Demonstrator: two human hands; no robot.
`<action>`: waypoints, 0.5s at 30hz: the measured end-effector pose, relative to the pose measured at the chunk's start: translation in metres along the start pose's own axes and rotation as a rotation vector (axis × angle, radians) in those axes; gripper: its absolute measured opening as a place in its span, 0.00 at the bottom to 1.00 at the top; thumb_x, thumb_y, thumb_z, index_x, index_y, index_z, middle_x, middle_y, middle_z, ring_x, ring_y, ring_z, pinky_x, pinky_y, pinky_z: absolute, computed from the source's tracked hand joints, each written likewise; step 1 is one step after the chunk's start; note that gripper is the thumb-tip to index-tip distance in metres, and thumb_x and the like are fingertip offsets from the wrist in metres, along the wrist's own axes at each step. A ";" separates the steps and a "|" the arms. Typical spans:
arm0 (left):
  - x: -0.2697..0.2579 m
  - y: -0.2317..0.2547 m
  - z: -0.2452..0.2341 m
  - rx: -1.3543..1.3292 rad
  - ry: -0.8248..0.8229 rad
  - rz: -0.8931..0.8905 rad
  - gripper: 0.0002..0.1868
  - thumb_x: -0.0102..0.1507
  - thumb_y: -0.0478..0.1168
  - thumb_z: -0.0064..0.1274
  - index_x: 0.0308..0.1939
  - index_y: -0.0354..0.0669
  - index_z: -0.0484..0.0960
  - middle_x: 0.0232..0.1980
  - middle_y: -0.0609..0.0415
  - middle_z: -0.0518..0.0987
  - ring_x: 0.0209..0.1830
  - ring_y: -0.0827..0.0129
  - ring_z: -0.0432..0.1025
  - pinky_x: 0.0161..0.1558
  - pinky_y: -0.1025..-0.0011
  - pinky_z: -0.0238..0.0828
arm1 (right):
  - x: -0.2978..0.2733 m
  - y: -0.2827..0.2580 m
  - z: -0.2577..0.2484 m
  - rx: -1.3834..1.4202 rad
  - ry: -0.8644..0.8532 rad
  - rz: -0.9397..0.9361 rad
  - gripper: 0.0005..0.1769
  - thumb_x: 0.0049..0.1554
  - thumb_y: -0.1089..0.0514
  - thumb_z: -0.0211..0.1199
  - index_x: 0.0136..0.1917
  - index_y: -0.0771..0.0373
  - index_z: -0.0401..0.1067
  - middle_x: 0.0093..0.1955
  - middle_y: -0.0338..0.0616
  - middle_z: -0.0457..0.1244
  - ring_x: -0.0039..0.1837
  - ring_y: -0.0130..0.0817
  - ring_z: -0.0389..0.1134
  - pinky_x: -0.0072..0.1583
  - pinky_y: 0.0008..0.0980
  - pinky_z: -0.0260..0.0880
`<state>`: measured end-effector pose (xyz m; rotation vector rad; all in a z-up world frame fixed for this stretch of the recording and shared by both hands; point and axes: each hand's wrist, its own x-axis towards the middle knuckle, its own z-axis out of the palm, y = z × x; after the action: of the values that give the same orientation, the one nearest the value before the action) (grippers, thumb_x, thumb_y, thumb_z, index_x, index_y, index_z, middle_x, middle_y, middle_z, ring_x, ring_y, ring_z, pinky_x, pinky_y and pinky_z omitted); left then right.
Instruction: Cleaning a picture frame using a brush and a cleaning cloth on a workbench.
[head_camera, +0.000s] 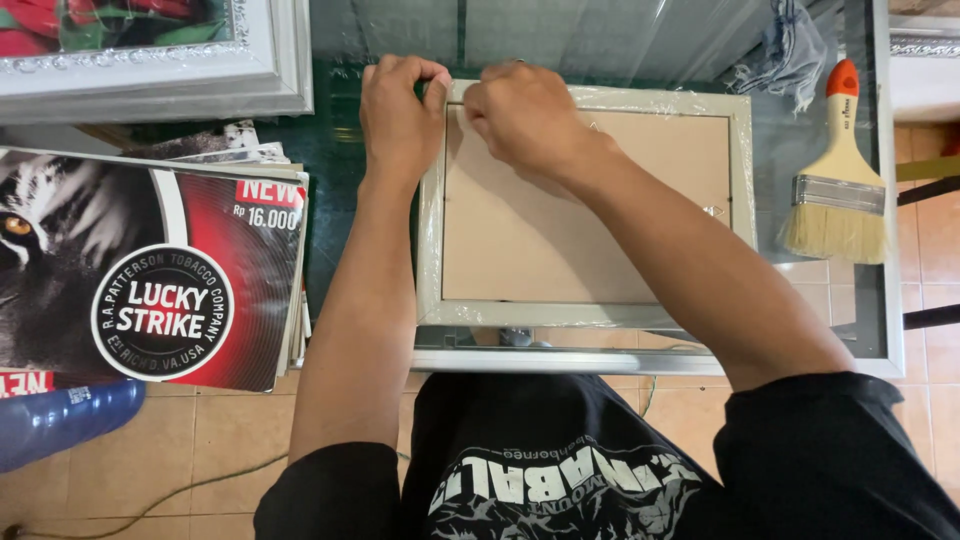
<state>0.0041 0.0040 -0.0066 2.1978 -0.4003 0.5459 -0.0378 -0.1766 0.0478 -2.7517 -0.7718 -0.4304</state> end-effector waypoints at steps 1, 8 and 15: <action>0.001 0.000 0.002 -0.009 0.005 0.017 0.01 0.61 0.35 0.60 0.36 0.47 0.85 0.40 0.54 0.77 0.41 0.58 0.69 0.45 0.62 0.71 | -0.005 0.006 -0.006 -0.032 -0.041 0.025 0.04 0.54 0.62 0.64 0.36 0.59 0.74 0.39 0.42 0.66 0.45 0.48 0.69 0.45 0.44 0.68; 0.000 0.003 0.000 -0.032 -0.002 0.038 0.01 0.61 0.34 0.59 0.35 0.46 0.85 0.40 0.52 0.78 0.40 0.58 0.69 0.45 0.63 0.70 | -0.076 0.059 -0.052 -0.019 -0.115 0.217 0.04 0.56 0.63 0.63 0.40 0.62 0.78 0.41 0.45 0.70 0.42 0.48 0.69 0.46 0.44 0.68; 0.001 0.001 0.001 0.013 -0.024 0.030 0.01 0.62 0.35 0.60 0.36 0.46 0.84 0.41 0.52 0.78 0.41 0.59 0.69 0.45 0.63 0.70 | -0.126 0.089 -0.078 -0.098 -0.109 0.333 0.04 0.60 0.60 0.67 0.46 0.63 0.79 0.41 0.45 0.69 0.38 0.47 0.67 0.45 0.42 0.66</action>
<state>0.0047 0.0027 -0.0057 2.2158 -0.4445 0.5396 -0.1094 -0.3338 0.0625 -2.9396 -0.3088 -0.2564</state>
